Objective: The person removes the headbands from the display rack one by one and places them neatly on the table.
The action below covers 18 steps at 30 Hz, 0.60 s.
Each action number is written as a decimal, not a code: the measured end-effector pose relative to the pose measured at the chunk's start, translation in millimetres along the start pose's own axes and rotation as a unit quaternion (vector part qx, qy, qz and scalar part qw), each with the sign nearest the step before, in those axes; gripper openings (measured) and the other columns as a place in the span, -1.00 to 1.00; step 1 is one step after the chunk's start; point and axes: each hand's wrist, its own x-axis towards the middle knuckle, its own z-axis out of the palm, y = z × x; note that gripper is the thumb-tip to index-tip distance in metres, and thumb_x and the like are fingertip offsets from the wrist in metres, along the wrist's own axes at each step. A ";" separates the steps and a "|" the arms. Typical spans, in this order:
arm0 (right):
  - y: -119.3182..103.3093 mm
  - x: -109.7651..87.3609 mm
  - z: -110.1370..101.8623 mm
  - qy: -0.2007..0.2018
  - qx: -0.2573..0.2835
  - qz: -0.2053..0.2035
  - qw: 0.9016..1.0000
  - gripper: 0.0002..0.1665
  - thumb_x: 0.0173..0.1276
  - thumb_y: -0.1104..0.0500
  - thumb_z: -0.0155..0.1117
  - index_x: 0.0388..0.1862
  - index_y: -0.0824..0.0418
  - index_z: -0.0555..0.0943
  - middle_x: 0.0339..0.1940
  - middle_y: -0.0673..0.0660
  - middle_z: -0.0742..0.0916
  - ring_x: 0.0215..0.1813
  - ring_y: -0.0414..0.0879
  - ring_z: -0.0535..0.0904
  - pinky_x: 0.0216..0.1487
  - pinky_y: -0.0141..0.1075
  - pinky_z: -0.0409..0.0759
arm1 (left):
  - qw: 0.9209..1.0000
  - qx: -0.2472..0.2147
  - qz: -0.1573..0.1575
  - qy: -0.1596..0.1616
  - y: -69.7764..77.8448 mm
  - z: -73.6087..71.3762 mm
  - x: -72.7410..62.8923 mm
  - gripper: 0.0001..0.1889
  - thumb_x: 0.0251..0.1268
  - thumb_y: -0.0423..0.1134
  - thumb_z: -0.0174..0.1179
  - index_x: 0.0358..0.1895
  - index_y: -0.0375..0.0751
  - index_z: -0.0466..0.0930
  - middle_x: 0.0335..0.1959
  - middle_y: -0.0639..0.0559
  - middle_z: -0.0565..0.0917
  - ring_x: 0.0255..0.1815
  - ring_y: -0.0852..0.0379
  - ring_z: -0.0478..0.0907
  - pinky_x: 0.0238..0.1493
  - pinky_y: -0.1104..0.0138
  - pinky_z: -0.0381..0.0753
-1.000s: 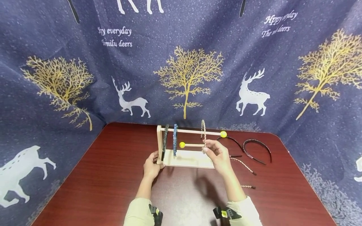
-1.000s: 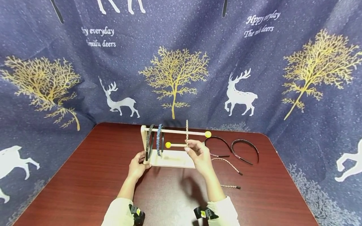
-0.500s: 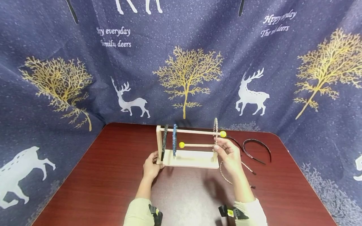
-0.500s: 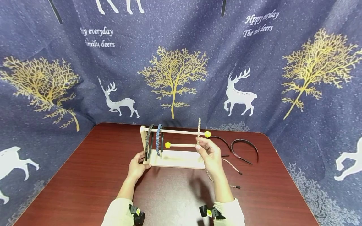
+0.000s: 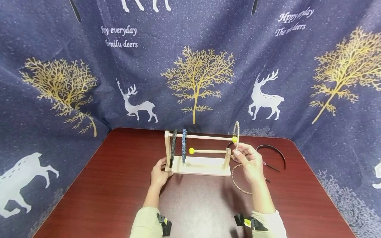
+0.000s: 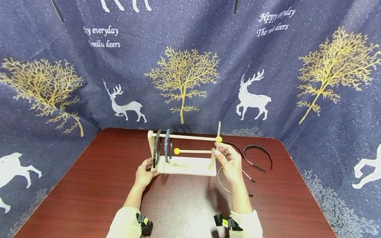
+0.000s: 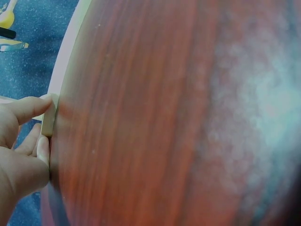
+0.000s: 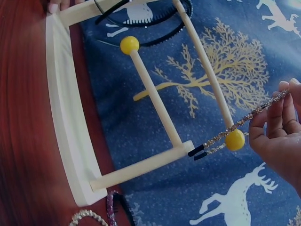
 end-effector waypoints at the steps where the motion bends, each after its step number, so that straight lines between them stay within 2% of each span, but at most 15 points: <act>1: -1.2 0.0 -1.1 0.001 -0.002 -0.002 1.000 -0.66 0.20 0.63 0.03 -0.09 0.45 0.57 -0.24 0.07 0.69 -0.26 -0.18 0.58 -0.26 -0.42 0.57 | 1.000 0.001 0.000 0.000 0.2 0.1 0.4 -0.30 -0.22 -0.56 0.36 0.18 -0.24 0.46 0.05 -0.21 0.56 0.06 -0.13 0.48 0.07 0.04 0.40; 11: -8.7 -6.6 -21.1 0.023 -0.019 0.013 0.999 -0.70 0.21 0.61 0.04 -0.10 0.51 0.56 -0.39 0.09 0.67 -0.33 -0.17 0.58 -0.31 -0.43 0.56 | 1.000 0.002 0.003 -0.002 -2.1 1.7 2.0 -0.30 -0.23 -0.56 0.36 0.18 -0.24 0.46 0.04 -0.22 0.56 0.06 -0.12 0.49 0.09 0.03 0.38; 15: -10.2 -12.4 -31.6 0.024 -0.036 0.030 0.999 -0.71 0.22 0.58 0.07 -0.08 0.51 0.55 -0.39 0.07 0.67 -0.35 -0.18 0.56 -0.33 -0.44 0.56 | 1.000 0.004 0.003 -0.001 -1.9 1.7 0.3 -0.30 -0.23 -0.56 0.37 0.17 -0.24 0.46 0.04 -0.22 0.57 0.05 -0.12 0.50 0.09 0.03 0.38; 18: -11.9 -16.0 -38.5 0.031 -0.069 0.047 0.996 -0.73 0.21 0.55 0.13 -0.09 0.50 0.56 -0.37 0.05 0.66 -0.34 -0.18 0.57 -0.33 -0.44 0.57 | 1.000 0.003 0.007 0.002 -0.5 0.7 -0.2 -0.30 -0.24 -0.56 0.37 0.17 -0.25 0.47 0.03 -0.23 0.57 0.04 -0.12 0.51 0.09 0.02 0.38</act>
